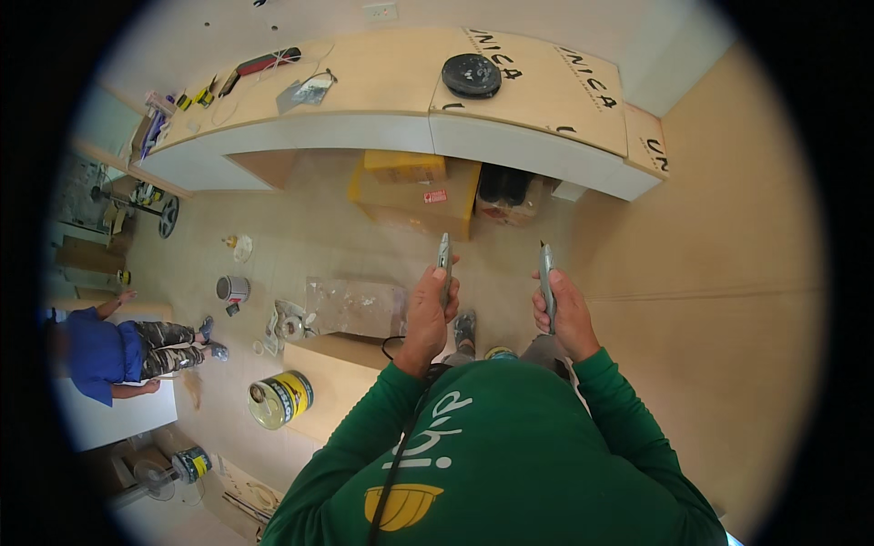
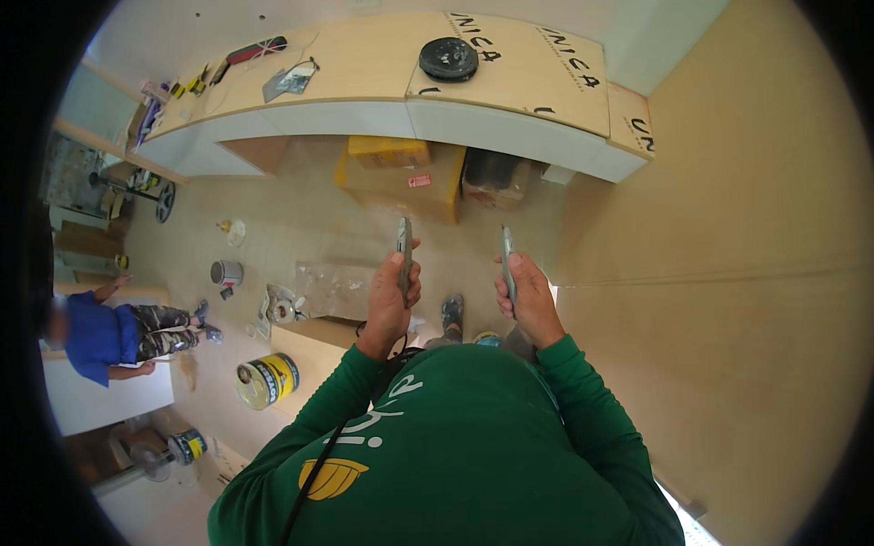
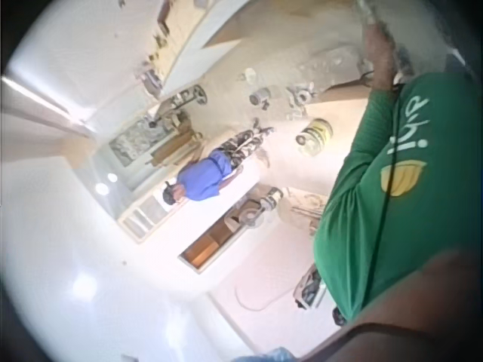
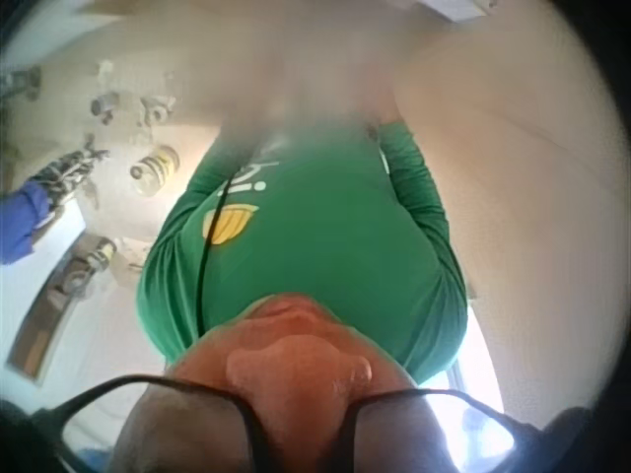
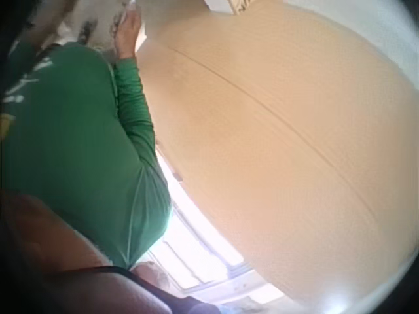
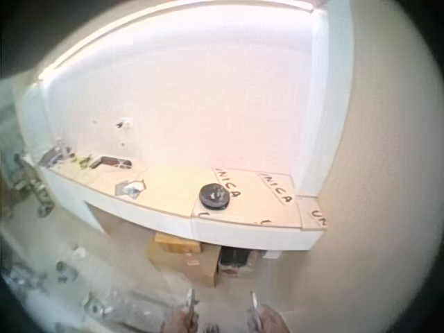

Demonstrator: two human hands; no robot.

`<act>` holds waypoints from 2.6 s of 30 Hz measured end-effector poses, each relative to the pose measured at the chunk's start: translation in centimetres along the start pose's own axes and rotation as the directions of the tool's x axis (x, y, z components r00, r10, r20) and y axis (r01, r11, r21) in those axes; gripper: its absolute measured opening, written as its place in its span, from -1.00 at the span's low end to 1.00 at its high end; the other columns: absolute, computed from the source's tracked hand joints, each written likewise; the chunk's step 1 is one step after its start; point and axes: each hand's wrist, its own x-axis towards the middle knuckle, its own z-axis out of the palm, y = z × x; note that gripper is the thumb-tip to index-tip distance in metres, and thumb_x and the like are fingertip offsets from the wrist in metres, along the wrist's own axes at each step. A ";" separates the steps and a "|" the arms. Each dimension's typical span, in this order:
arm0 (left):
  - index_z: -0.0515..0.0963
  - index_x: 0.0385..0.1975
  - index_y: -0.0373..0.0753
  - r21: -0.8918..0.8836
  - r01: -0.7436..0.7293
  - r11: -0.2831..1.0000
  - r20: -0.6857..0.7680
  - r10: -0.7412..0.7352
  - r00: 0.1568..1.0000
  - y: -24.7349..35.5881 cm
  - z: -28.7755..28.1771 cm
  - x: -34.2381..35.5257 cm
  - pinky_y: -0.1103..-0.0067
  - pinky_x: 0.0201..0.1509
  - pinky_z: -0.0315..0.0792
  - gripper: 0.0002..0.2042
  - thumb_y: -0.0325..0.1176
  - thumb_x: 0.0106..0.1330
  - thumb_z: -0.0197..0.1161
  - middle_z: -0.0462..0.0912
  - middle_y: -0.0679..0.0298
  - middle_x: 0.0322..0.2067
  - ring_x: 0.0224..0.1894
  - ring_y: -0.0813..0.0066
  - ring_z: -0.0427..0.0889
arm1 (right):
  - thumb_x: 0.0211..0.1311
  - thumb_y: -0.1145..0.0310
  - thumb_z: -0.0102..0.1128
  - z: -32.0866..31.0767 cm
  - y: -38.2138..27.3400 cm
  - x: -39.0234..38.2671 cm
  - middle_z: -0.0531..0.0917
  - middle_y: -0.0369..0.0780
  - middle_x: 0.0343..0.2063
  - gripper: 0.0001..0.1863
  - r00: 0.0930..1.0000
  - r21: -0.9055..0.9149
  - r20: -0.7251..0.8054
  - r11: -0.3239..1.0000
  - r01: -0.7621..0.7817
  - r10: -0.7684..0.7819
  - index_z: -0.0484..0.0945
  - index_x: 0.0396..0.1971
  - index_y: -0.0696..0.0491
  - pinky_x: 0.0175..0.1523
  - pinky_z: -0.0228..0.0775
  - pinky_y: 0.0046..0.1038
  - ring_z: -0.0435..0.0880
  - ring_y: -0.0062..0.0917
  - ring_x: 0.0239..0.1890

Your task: The person kneels on the floor and applies filler to the gap between the baseboard and wall using a small stick and a putty knife. They also scrape a black substance from a container onto a surface and clean tools with a cloth.

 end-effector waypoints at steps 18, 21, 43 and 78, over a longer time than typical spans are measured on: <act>0.30 0.39 -0.21 -0.215 -0.081 0.973 -0.014 0.079 0.997 3.3 15.8 34.1 0.40 0.31 0.40 -0.62 -0.20 0.71 -0.01 0.53 0.18 0.16 0.17 0.40 0.52 | 0.36 0.20 0.43 -5.3 -13.3 34.6 0.78 -0.15 -0.24 -0.58 0.962 -0.378 0.109 0.884 0.274 -0.252 0.64 0.04 0.20 -0.07 0.58 -0.38 0.72 -0.55 -0.24; 0.36 0.38 -0.22 0.240 -0.274 0.931 0.074 0.263 0.962 4.7 16.2 39.6 0.36 0.34 0.39 -0.56 -0.21 0.61 0.16 0.52 0.07 0.18 0.18 0.25 0.54 | 0.44 0.25 0.36 -8.7 -14.4 38.4 0.65 -0.34 -0.45 -0.66 0.971 -0.320 0.009 0.919 0.229 -0.238 0.64 0.02 0.19 -0.35 0.41 -0.57 0.56 -0.71 -0.46; 0.73 0.00 -0.36 0.868 -0.365 0.337 0.370 0.049 0.928 24.0 9.7 58.8 0.64 -0.11 0.53 -0.72 -0.25 0.55 0.31 0.76 0.38 -0.31 -0.26 0.69 0.59 | 0.48 0.18 0.23 -4.9 -18.5 45.9 0.61 -0.30 -0.54 -0.64 0.981 -0.362 -0.020 0.916 0.171 -0.191 0.67 -0.13 0.24 -0.45 0.33 -0.49 0.47 -0.67 -0.57; 0.69 0.11 -0.26 0.884 -0.467 0.003 0.465 0.086 0.881 22.6 9.9 56.1 0.27 -0.02 0.63 -0.67 -0.45 0.37 0.26 0.77 -0.11 -0.21 -0.21 -0.08 0.75 | 0.25 0.23 0.47 -4.2 -15.8 55.5 0.72 -0.09 -0.37 -0.61 0.915 -0.627 -0.079 0.734 0.263 -0.395 0.55 -0.16 0.21 -0.32 0.57 -0.31 0.71 -0.42 -0.50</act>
